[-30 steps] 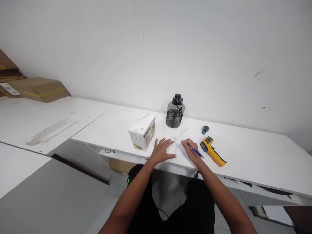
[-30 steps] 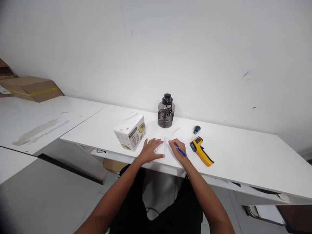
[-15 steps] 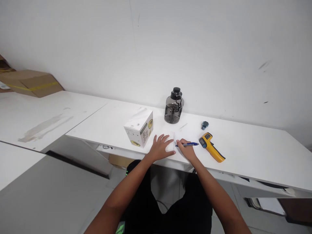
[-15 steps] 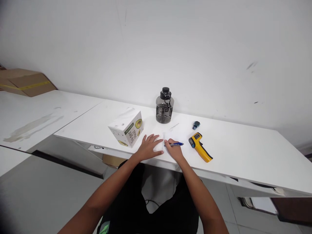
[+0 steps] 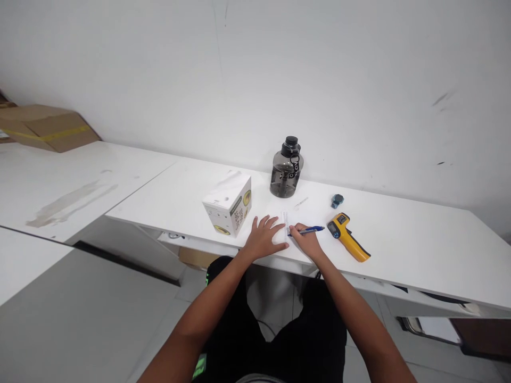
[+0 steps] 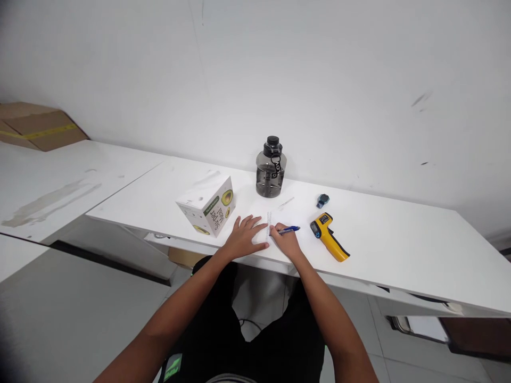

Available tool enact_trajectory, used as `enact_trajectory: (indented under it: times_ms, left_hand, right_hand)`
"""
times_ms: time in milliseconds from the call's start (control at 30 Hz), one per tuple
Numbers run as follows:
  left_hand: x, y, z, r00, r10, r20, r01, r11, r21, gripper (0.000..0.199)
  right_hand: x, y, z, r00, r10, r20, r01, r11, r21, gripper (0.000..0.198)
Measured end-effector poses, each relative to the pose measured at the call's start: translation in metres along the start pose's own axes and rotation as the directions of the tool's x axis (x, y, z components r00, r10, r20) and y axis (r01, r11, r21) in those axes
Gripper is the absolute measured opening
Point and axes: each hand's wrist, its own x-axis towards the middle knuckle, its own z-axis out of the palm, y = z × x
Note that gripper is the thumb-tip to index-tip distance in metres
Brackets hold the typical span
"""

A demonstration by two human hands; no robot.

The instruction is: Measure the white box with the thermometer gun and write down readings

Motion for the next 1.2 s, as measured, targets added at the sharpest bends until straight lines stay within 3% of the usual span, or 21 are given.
enact_trajectory:
  times_ms: [833,1200]
  left_hand:
    - [-0.0007,0.0003,-0.0008,1.0,-0.006,0.002,0.006,1.0,0.021,0.071]
    - [-0.0005,-0.0009,0.001,1.0,-0.005,-0.011,0.005,1.0,0.015,0.072]
  right_hand:
    - [0.0006,0.0011,0.0017,0.999,-0.017,-0.034,0.015,0.998,-0.062,0.035]
    - [0.0003,0.0022,0.0011,1.0,-0.016,-0.026,0.016,1.0,-0.012,0.035]
